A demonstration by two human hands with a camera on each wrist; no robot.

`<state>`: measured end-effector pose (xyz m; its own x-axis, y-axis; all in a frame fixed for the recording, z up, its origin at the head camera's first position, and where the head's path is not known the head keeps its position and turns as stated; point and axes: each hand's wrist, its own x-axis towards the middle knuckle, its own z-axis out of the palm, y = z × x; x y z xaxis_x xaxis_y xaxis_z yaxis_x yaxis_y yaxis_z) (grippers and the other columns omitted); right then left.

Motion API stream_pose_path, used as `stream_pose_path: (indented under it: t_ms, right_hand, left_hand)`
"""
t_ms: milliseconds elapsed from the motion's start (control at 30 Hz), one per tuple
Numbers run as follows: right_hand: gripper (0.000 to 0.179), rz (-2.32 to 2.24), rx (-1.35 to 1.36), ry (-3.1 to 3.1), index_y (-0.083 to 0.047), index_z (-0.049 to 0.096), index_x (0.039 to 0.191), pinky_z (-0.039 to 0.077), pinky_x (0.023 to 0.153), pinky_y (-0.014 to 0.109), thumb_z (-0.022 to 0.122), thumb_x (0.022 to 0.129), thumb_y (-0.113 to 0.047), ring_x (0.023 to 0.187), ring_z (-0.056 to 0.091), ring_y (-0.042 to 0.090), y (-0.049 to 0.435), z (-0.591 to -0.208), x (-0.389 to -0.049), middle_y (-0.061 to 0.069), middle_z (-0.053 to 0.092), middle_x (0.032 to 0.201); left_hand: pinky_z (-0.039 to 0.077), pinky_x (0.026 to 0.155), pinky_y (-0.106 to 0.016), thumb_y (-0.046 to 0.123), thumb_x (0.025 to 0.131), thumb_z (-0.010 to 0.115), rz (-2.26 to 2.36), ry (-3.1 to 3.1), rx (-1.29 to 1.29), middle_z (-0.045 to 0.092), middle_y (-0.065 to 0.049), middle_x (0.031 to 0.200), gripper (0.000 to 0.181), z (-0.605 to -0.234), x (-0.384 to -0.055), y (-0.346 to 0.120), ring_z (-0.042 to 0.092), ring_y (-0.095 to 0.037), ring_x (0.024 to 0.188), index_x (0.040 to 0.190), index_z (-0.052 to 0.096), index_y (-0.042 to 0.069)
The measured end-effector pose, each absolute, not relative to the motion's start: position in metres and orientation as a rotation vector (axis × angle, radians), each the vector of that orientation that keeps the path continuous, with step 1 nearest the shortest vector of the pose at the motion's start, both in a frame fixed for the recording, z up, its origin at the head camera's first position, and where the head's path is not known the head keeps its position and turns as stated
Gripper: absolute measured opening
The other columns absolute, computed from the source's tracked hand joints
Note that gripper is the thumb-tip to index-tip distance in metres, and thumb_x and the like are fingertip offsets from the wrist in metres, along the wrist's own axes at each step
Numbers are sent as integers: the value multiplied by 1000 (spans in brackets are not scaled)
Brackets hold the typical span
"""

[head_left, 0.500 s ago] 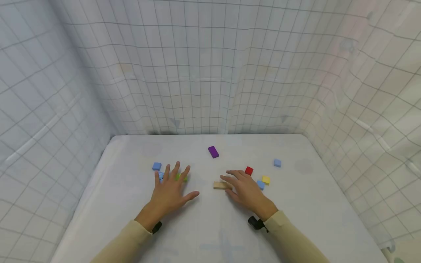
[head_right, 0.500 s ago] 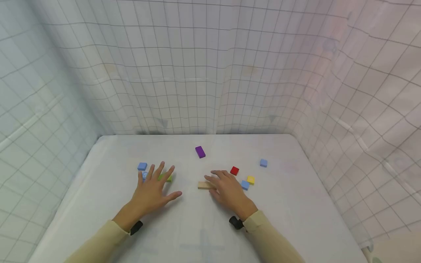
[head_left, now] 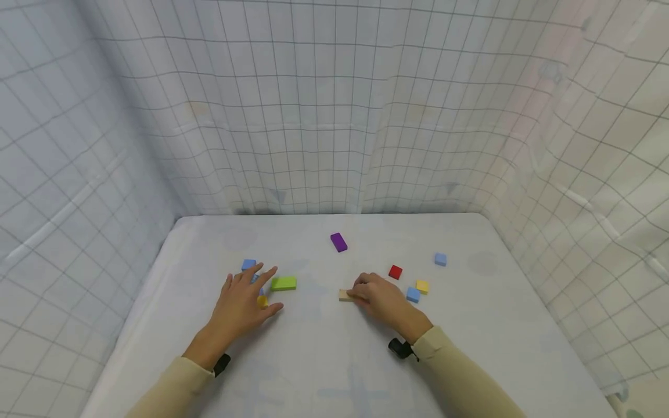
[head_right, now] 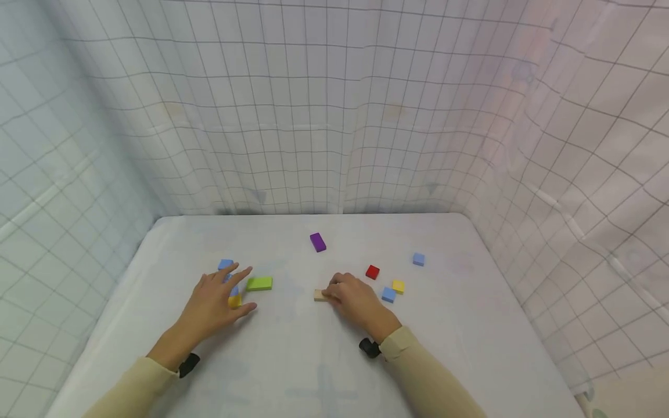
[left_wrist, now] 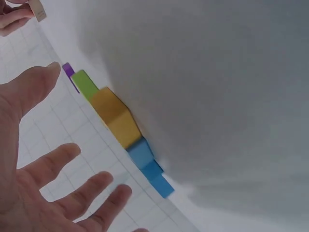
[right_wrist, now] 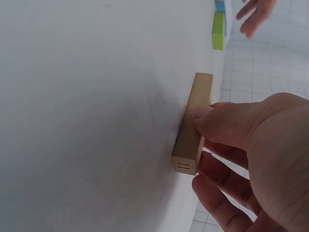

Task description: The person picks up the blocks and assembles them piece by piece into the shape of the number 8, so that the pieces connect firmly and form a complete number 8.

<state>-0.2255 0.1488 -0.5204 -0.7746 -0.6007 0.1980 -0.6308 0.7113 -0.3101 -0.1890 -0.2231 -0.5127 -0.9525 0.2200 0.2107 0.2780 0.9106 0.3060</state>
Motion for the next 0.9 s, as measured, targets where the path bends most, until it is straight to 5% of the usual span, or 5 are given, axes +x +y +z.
stream_pose_path:
  t_ms: [233, 500, 900]
  right_hand:
    - [25, 644, 1041, -2842, -14, 91, 128, 69, 101, 36, 89, 104, -9, 114, 75, 21, 149, -518, -233, 3, 84, 121]
    - [24, 662, 1071, -2806, -11, 91, 126, 69, 102, 38, 90, 102, -8, 115, 77, 24, 150, -521, -233, 5, 85, 120]
    - [20, 662, 1117, -2759, -12, 93, 121, 69, 103, 41, 91, 101, -10, 115, 78, 24, 153, -528, -232, 4, 86, 117]
  left_hand:
    - [62, 100, -71, 27, 89, 104, -554, -2811, -395, 73, -21, 145, 71, -509, -186, -242, 73, -46, 125, 152, 76, 14]
    - [62, 77, -33, 13, 86, 105, -711, -2792, -494, 75, -6, 106, 38, -508, -184, -249, 72, -19, 89, 119, 87, 6]
    - [60, 73, -26, 3, 84, 104, -798, -2781, -553, 73, -2, 96, 23, -516, -186, -243, 69, -14, 83, 101, 90, 4]
